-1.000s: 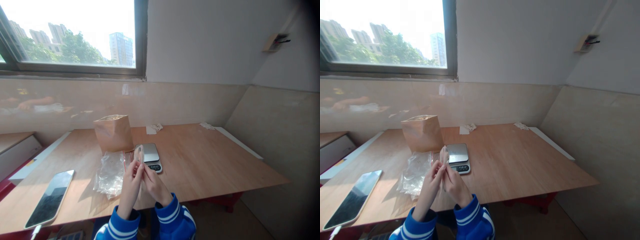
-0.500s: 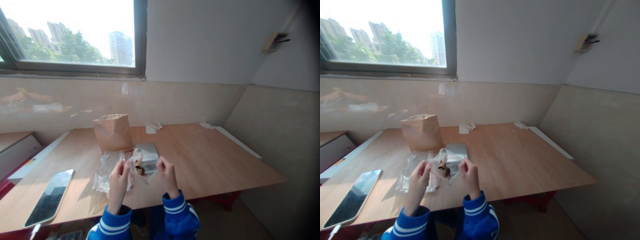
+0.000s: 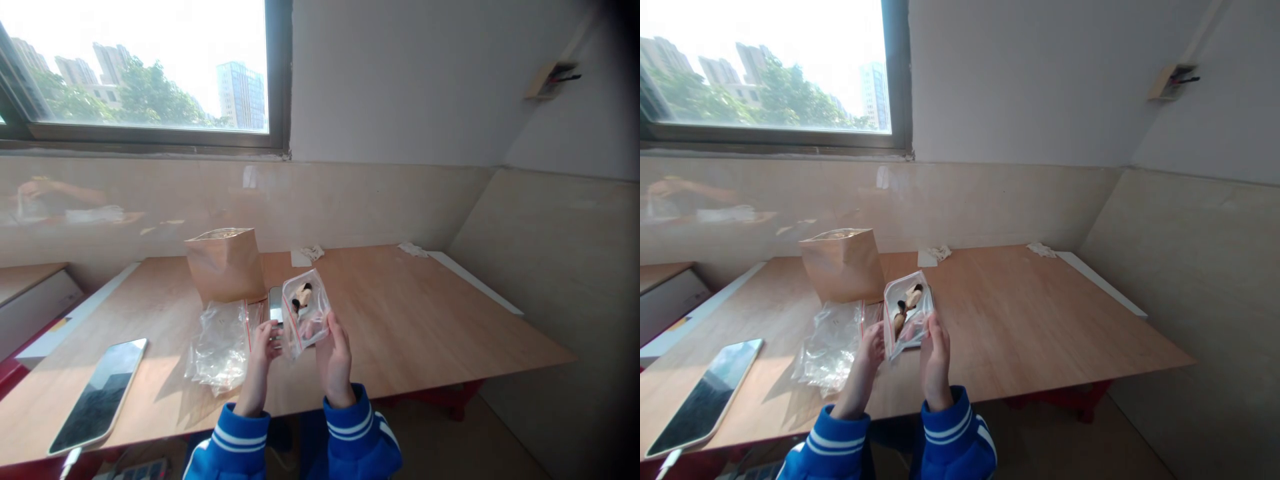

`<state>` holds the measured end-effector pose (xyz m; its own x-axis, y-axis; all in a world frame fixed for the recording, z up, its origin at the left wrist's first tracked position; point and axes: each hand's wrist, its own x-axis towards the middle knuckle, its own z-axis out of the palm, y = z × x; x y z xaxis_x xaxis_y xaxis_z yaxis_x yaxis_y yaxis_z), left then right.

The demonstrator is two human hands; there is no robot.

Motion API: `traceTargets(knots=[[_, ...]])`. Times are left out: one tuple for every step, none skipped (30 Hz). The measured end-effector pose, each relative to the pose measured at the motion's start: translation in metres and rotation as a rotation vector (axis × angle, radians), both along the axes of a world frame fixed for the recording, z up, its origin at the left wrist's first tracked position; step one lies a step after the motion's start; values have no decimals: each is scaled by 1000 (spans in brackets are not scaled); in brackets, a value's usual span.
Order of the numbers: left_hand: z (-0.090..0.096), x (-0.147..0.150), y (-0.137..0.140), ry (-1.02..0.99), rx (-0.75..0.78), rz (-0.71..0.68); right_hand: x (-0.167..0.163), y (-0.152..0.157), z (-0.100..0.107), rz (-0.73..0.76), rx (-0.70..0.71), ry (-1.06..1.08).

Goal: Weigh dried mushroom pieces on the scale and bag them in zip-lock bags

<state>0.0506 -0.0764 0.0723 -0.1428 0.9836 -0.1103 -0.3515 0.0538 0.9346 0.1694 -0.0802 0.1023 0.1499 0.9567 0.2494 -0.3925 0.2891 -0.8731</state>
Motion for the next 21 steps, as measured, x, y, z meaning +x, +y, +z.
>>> traceTargets(knots=[[-2, 4, -1, -75, -7, -92, -3, -1, -1, 22, -3, -22], [-2, 7, -3, -152, -15, -174, -5, -1, -4, 25, -16, -58], [-2, 9, -5, -218, -14, -235, -6, -1, -6, 12, -31, -105], [-1, 10, -6, -267, -13, -274, -6, 0, -9, -17, -37, -171], [0, 10, -7, -293, -11, -285, -5, 2, -11, -59, -28, -255], [2, 8, -7, -297, -11, -280, -3, 4, -13, -111, -5, -352], [3, 6, -7, -284, -16, -271, 0, 6, -15, -176, 26, -446], [4, 3, -6, -263, -22, -257, 4, 8, -16, -247, 62, -525], [5, 1, -6, -240, -28, -235, 8, 10, -16, -313, 92, -579], [5, -2, -4, -216, -31, -203, 12, 12, -17, -368, 111, -601], [6, -4, -3, -194, -31, -163, 16, 13, -16, -404, 123, -592], [6, -6, -2, -176, -24, -125, 19, 14, -15, -415, 137, -567], [5, -7, -2, -159, -11, -92, 22, 13, -13, -392, 149, -538], [5, -8, -1, -145, 2, -73, 25, 13, -11, -340, 155, -509], [5, -8, -1, -132, 14, -64, 26, 12, -9, -267, 156, -480], [5, -8, -1, -120, 26, -60, 27, 10, -8, -188, 153, -455], [4, -7, 0, -108, 34, -57, 27, 9, -6, -115, 148, -436], [4, -6, 0, -99, 38, -55, 26, 9, -6, -59, 137, -424], [4, -6, 0, -93, 43, -51, 24, 9, -6, -24, 122, -416], [4, -5, 0, -92, 51, -47, 23, 9, -8, -7, 101, -411], [4, -5, 0, -94, 60, -44, 21, 10, -10, 0, 74, -407]])
